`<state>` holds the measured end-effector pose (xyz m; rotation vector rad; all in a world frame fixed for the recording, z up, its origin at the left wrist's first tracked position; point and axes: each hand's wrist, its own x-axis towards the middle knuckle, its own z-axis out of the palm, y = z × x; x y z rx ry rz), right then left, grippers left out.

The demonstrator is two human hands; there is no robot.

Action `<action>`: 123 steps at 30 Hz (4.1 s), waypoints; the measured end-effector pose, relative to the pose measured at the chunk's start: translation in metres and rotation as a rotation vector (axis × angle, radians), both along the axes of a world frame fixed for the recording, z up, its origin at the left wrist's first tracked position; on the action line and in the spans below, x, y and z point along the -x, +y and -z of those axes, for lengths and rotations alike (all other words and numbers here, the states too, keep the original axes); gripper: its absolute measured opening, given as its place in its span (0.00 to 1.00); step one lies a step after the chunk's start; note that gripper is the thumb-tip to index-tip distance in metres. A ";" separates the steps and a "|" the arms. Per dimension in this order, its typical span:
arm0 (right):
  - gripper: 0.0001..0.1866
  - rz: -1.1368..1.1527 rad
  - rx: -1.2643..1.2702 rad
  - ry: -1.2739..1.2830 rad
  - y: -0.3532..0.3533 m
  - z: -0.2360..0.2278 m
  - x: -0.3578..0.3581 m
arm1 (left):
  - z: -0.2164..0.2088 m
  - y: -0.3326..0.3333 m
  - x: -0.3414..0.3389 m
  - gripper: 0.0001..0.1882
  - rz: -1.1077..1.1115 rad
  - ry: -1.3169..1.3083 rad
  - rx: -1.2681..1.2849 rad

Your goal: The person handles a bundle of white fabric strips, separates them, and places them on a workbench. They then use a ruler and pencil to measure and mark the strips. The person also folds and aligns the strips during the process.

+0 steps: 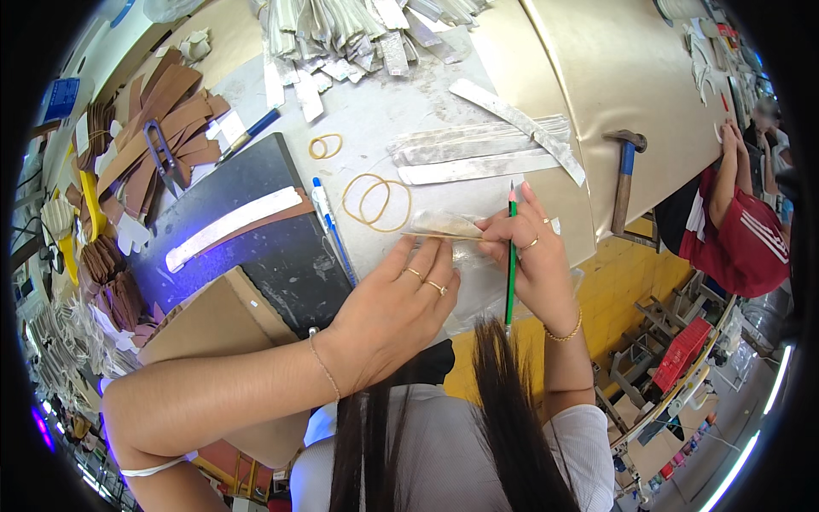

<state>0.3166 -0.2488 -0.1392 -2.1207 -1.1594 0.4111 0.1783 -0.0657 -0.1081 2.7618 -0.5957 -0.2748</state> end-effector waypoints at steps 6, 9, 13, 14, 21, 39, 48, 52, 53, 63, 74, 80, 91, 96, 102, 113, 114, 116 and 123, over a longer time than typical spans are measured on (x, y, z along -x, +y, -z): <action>0.09 -0.061 0.021 0.184 -0.004 -0.005 -0.015 | 0.002 -0.002 0.000 0.23 0.085 -0.027 0.047; 0.10 -0.077 0.025 0.238 -0.005 -0.006 -0.019 | 0.011 -0.001 -0.001 0.26 0.049 -0.026 -0.039; 0.10 -0.025 -0.044 0.216 -0.008 -0.003 -0.018 | 0.020 0.006 -0.002 0.36 -0.004 0.035 0.008; 0.10 0.001 -0.067 0.212 -0.010 -0.003 -0.016 | 0.018 0.005 -0.003 0.38 -0.009 0.057 0.009; 0.10 0.474 -0.428 0.309 -0.033 -0.044 -0.033 | 0.024 0.004 0.003 0.42 -0.006 0.036 -0.102; 0.06 0.293 -0.062 -0.041 0.029 -0.016 -0.095 | -0.039 -0.020 0.033 0.28 0.088 0.258 -0.216; 0.05 -0.063 0.203 0.222 0.015 -0.027 -0.018 | -0.040 -0.025 0.045 0.28 -0.049 0.298 -0.219; 0.04 -0.071 0.222 0.234 0.019 -0.022 -0.012 | -0.033 -0.026 0.042 0.30 -0.062 0.307 -0.143; 0.04 -0.075 0.229 0.236 0.020 -0.022 -0.011 | -0.032 -0.025 0.042 0.30 -0.079 0.292 -0.131; 0.04 -0.097 0.299 0.186 0.024 -0.019 -0.009 | -0.012 -0.028 0.040 0.29 -0.230 0.239 0.007; 0.05 -0.073 0.320 0.193 0.021 -0.016 -0.007 | -0.013 -0.024 0.036 0.29 -0.218 0.274 0.033; 0.03 -0.066 0.251 0.131 0.018 -0.014 -0.003 | -0.011 -0.025 0.034 0.31 -0.241 0.270 0.060; 0.09 0.067 -0.012 0.127 0.020 -0.031 0.009 | -0.012 -0.019 0.029 0.29 -0.208 0.278 0.082; 0.08 0.174 0.083 0.410 0.023 -0.015 0.025 | -0.012 -0.021 0.028 0.29 -0.182 0.261 0.023; 0.09 0.125 0.131 0.323 0.026 -0.009 0.025 | -0.011 -0.022 0.030 0.27 -0.170 0.231 -0.036; 0.06 -0.025 0.141 0.108 0.035 -0.013 0.025 | -0.008 -0.025 0.032 0.24 -0.175 0.201 -0.064; 0.06 -0.029 0.145 0.098 0.035 -0.013 0.026 | -0.009 -0.024 0.032 0.24 -0.162 0.213 -0.069; 0.06 -0.017 0.122 0.102 0.034 -0.010 0.027 | -0.013 -0.022 0.030 0.25 -0.129 0.236 -0.091; 0.07 0.117 -0.095 0.291 0.023 -0.010 0.026 | -0.011 -0.024 0.031 0.27 -0.110 0.268 -0.104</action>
